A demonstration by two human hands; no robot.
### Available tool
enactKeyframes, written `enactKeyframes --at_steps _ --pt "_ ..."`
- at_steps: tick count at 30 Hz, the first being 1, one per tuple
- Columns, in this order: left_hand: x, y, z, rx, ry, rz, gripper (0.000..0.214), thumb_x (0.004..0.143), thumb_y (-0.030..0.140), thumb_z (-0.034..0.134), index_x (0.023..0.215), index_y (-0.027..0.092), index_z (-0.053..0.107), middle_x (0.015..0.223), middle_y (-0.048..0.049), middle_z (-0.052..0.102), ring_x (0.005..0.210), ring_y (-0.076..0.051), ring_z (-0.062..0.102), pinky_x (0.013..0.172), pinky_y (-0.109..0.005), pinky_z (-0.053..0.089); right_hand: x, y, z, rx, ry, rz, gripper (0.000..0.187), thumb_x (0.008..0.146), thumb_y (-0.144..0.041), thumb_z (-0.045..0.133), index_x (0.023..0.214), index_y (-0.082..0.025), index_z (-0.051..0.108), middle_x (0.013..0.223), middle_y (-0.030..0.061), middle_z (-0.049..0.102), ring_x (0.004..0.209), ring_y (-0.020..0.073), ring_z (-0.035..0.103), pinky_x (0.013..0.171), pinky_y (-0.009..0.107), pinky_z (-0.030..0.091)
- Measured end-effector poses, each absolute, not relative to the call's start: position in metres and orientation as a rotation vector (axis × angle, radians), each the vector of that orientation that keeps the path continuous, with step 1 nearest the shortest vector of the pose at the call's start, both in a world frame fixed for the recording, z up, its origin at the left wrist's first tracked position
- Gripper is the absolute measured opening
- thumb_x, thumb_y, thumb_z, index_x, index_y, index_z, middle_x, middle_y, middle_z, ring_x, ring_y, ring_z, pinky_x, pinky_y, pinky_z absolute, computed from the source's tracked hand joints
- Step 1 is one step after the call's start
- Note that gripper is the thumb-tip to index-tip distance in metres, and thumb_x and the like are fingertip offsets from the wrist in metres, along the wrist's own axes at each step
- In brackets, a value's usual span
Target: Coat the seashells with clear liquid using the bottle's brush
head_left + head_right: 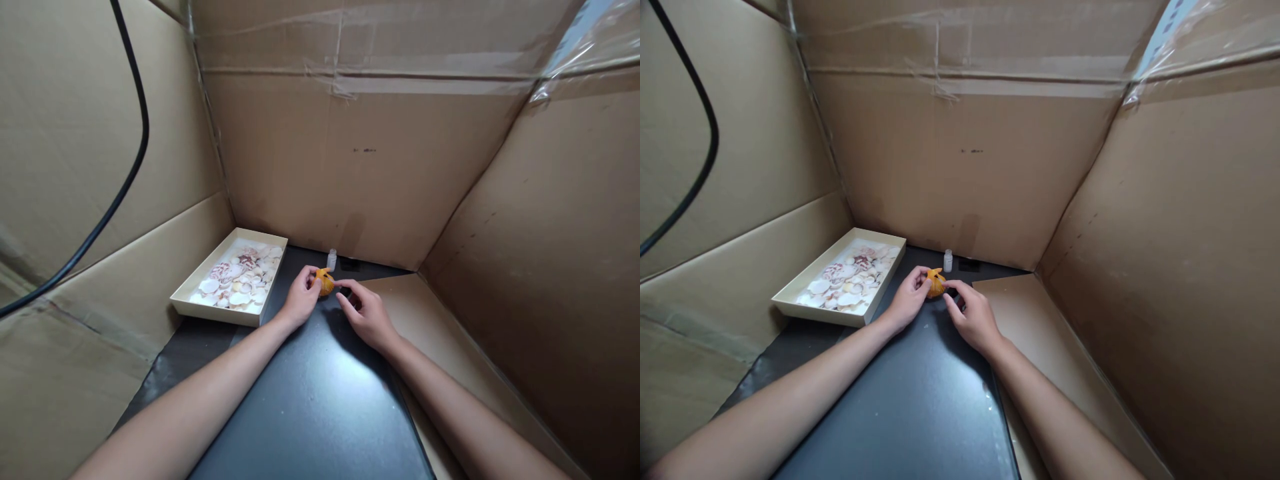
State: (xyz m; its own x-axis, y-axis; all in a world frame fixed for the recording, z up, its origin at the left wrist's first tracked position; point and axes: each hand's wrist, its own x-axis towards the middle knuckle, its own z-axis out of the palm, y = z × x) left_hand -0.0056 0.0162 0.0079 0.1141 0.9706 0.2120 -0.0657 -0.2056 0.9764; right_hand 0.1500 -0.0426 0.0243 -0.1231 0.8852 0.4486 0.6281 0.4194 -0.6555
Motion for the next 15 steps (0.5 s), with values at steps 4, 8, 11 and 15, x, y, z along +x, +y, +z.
enactKeyframes --at_steps 4,8,11,15 --pt "-0.0051 0.0139 0.0088 1.278 0.933 1.262 0.018 0.080 0.026 0.059 0.092 0.018 0.049 0.086 -0.0018 0.057 0.072 -0.012 0.055 0.055 -0.023 0.053 0.1497 -0.0439 0.0252 -1.327 -1.811 0.378 0.020 0.087 -0.033 0.052 0.096 -0.021 0.065 0.066 -0.0010 0.062 0.055 0.0125 0.052 0.055 0.023 0.039" --pt "-0.0057 0.0126 0.0095 1.257 0.854 1.236 0.022 0.080 0.028 0.060 0.093 0.018 0.046 0.100 -0.0060 0.060 0.079 -0.013 0.059 0.053 -0.021 0.055 0.1497 -0.0421 0.0220 -1.267 -1.809 0.383 0.025 0.088 -0.034 0.051 0.105 -0.020 0.063 0.080 0.0025 0.067 0.057 0.0126 0.053 0.057 0.024 0.042" --pt "-0.0062 0.0127 0.0090 1.253 0.806 1.211 0.025 0.079 0.027 0.061 0.095 0.018 0.045 0.110 -0.0090 0.061 0.082 -0.014 0.061 0.053 -0.021 0.055 0.1497 -0.0393 0.0178 -1.265 -1.833 0.412 0.028 0.089 -0.034 0.050 0.109 -0.020 0.063 0.086 0.0038 0.068 0.059 0.0128 0.054 0.059 0.025 0.043" --pt "-0.0058 0.0137 0.0066 1.258 0.769 1.193 0.029 0.077 0.022 0.063 0.098 0.018 0.044 0.106 -0.0084 0.064 0.076 -0.012 0.063 0.052 -0.020 0.053 0.1499 -0.0398 0.0186 -1.293 -1.827 0.408 0.028 0.089 -0.034 0.051 0.109 -0.020 0.063 0.083 0.0025 0.068 0.058 0.0126 0.054 0.059 0.024 0.042"
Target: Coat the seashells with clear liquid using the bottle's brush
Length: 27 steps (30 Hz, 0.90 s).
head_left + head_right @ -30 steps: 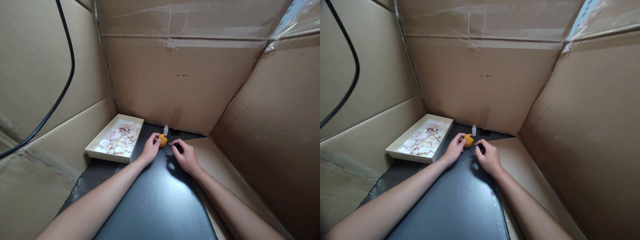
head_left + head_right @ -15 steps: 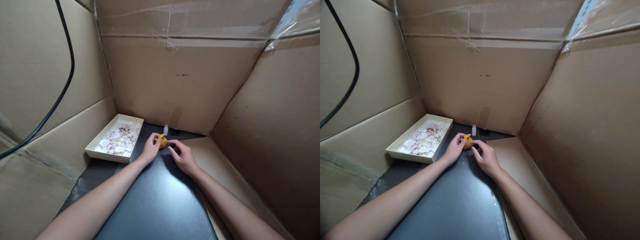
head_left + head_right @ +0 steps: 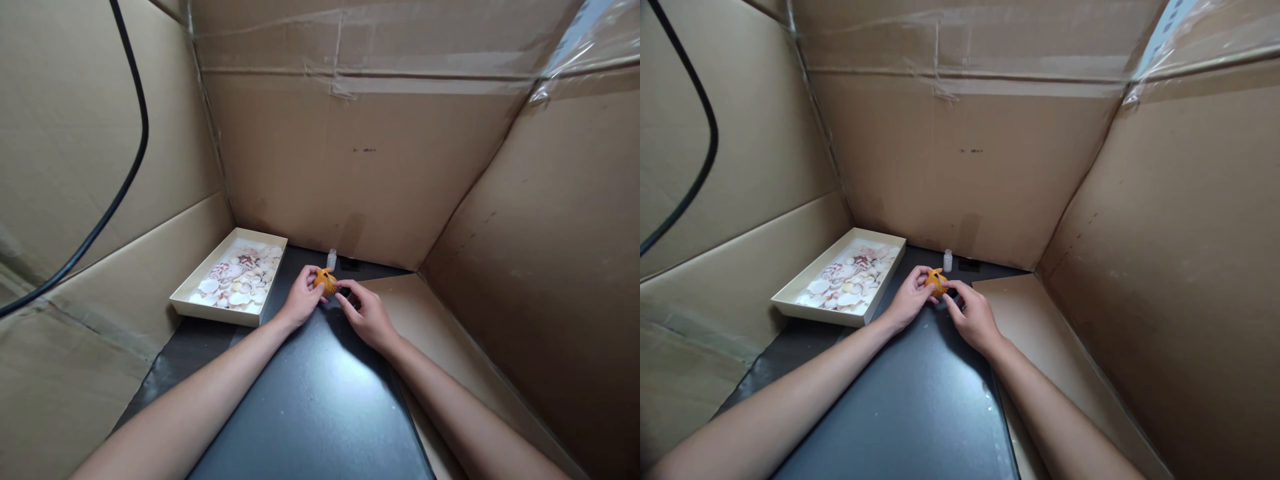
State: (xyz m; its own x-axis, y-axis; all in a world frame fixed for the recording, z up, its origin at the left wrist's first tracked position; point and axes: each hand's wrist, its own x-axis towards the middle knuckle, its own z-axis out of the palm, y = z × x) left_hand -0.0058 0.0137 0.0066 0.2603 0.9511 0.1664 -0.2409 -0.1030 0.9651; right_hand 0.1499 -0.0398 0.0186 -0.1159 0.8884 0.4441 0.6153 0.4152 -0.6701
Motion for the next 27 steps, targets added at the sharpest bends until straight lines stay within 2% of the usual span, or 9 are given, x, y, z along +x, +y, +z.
enactKeyframes --at_steps 5,10,14,16,21,27 --pt "-0.0052 0.0154 0.0041 1.255 0.842 1.211 0.030 0.076 0.023 0.063 0.098 0.018 0.043 0.092 -0.0042 0.065 0.066 -0.010 0.061 0.049 -0.020 0.052 0.1494 -0.0442 0.0249 -1.332 -1.801 0.352 0.021 0.088 -0.036 0.051 0.093 -0.020 0.065 0.067 -0.0005 0.063 0.054 0.0123 0.052 0.056 0.023 0.039" --pt "-0.0062 0.0153 0.0043 1.246 0.859 1.197 0.032 0.076 0.026 0.064 0.098 0.019 0.043 0.083 -0.0019 0.065 0.067 -0.013 0.063 0.051 -0.021 0.052 0.1493 -0.0434 0.0242 -1.304 -1.821 0.342 0.027 0.089 -0.037 0.050 0.106 -0.021 0.064 0.071 0.0005 0.065 0.054 0.0126 0.053 0.055 0.024 0.039" --pt "-0.0059 0.0151 0.0040 1.274 0.886 1.223 0.028 0.076 0.024 0.063 0.096 0.019 0.043 0.080 -0.0004 0.064 0.063 -0.011 0.061 0.051 -0.021 0.051 0.1501 -0.0438 0.0252 -1.384 -1.822 0.335 0.022 0.088 -0.038 0.051 0.090 -0.021 0.066 0.062 -0.0012 0.062 0.053 0.0128 0.052 0.053 0.024 0.036" --pt "-0.0056 0.0153 0.0040 1.279 0.894 1.228 0.028 0.076 0.023 0.063 0.096 0.019 0.043 0.080 -0.0005 0.064 0.062 -0.011 0.060 0.050 -0.020 0.051 0.1500 -0.0445 0.0260 -1.357 -1.808 0.346 0.022 0.089 -0.038 0.050 0.089 -0.021 0.064 0.063 -0.0014 0.062 0.053 0.0123 0.052 0.053 0.023 0.036" --pt "-0.0053 0.0151 0.0051 1.266 0.846 1.199 0.029 0.077 0.023 0.062 0.097 0.019 0.042 0.088 -0.0025 0.065 0.067 -0.011 0.062 0.052 -0.020 0.050 0.1493 -0.0439 0.0247 -1.315 -1.856 0.341 0.023 0.089 -0.035 0.048 0.104 -0.022 0.061 0.078 0.0008 0.066 0.058 0.0131 0.053 0.058 0.024 0.038" --pt "-0.0052 0.0132 0.0048 1.274 0.860 1.212 0.024 0.078 0.018 0.056 0.098 0.018 0.042 0.089 -0.0023 0.062 0.070 -0.010 0.060 0.053 -0.019 0.051 0.1487 -0.0437 0.0256 -1.378 -1.898 0.330 0.018 0.090 -0.034 0.047 0.091 -0.022 0.060 0.069 -0.0007 0.062 0.057 0.0135 0.053 0.057 0.023 0.036"
